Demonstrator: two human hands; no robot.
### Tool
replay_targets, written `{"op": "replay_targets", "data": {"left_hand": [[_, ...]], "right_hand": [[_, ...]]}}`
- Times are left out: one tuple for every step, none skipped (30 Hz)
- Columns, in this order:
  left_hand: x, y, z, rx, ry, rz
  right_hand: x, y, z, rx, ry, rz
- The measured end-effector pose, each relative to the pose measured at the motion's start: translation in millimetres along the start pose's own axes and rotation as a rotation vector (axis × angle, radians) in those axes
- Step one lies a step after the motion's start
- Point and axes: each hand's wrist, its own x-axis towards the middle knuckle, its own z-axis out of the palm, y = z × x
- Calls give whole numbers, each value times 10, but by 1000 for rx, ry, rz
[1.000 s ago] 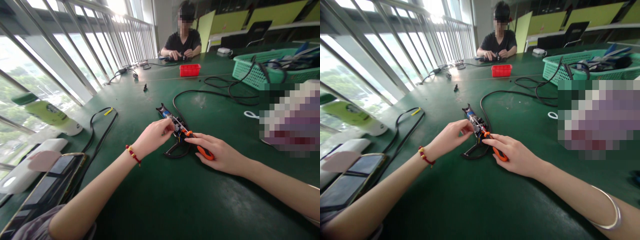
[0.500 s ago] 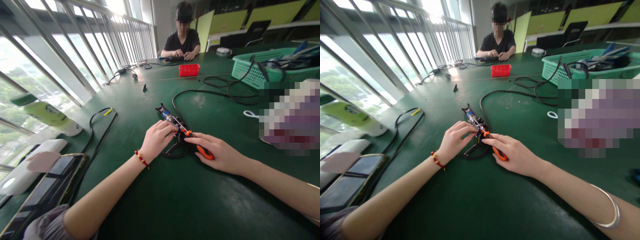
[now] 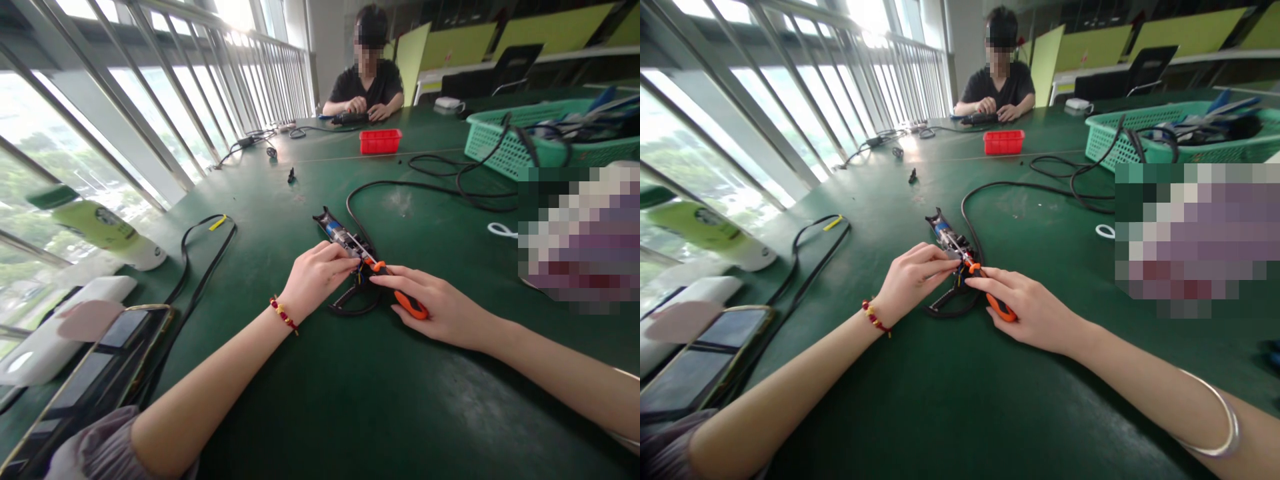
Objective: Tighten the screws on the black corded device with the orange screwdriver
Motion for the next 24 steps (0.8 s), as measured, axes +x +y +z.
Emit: {"op": "replay_targets", "data": {"left_hand": [[-4, -6, -11, 16, -24, 18], [-8, -13, -20, 35, -47, 28], [-12, -19, -29, 59, -65, 31], [-14, -25, -36, 90, -80, 29], [-15, -31, -42, 126, -94, 28], [-16, -36, -48, 166, -110, 32], [-15, -40, -54, 206, -128, 40], [-13, -42, -62, 241, -149, 52], [-10, -43, -70, 269, -171, 65], [-6, -46, -78, 286, -189, 72], [-2, -50, -84, 297, -196, 65], [2, -58, -89, 300, -189, 39], [6, -72, -91, 297, -172, -1], [8, -92, -88, 289, -152, -47], [10, -118, -83, 276, -136, -88], [9, -149, -74, 259, -130, -118], [8, -183, -64, 240, -137, -135], [7, -216, -53, 222, -154, -139], [6, -244, -44, 208, -175, -135], [7, -265, -36, 201, -194, -129], [9, -278, -32, 201, -205, -126], [13, -283, -29, 208, -209, -128], [18, -280, -29, 221, -209, -131], [23, -273, -30, 236, -205, -138]], "right_hand": [[-2, 0, -2, -3, -1, 0], [-5, 0, -3, -5, -2, 0], [-9, 0, -5, -8, -2, 0], [-13, 0, -6, -12, -1, 1], [-18, 0, -6, -16, 1, 0], [-22, 0, -5, -22, 4, -2], [-25, -2, -4, -29, 7, -6], [-26, -5, -1, -39, 13, -8], [-27, -9, 3, -48, 20, -9], [-27, -15, 7, -58, 26, -7], [-27, -23, 12, -68, 32, -2], [-26, -31, 16, -76, 36, 4], [-25, -41, 20, -83, 38, 10], [-24, -50, 23, -89, 38, 13], [-23, -58, 25, -95, 39, 15], [-22, -64, 26, -99, 42, 18], [-21, -68, 26, -101, 46, 24], [-19, -70, 26, -101, 50, 36], [-17, -68, 26, -99, 55, 55], [-15, -64, 25, -98, 60, 76], [-11, -56, 26, -99, 68, 101], [-7, -46, 26, -102, 76, 126], [-3, -34, 26, -105, 88, 149], [1, -21, 25, -105, 98, 168]]}}
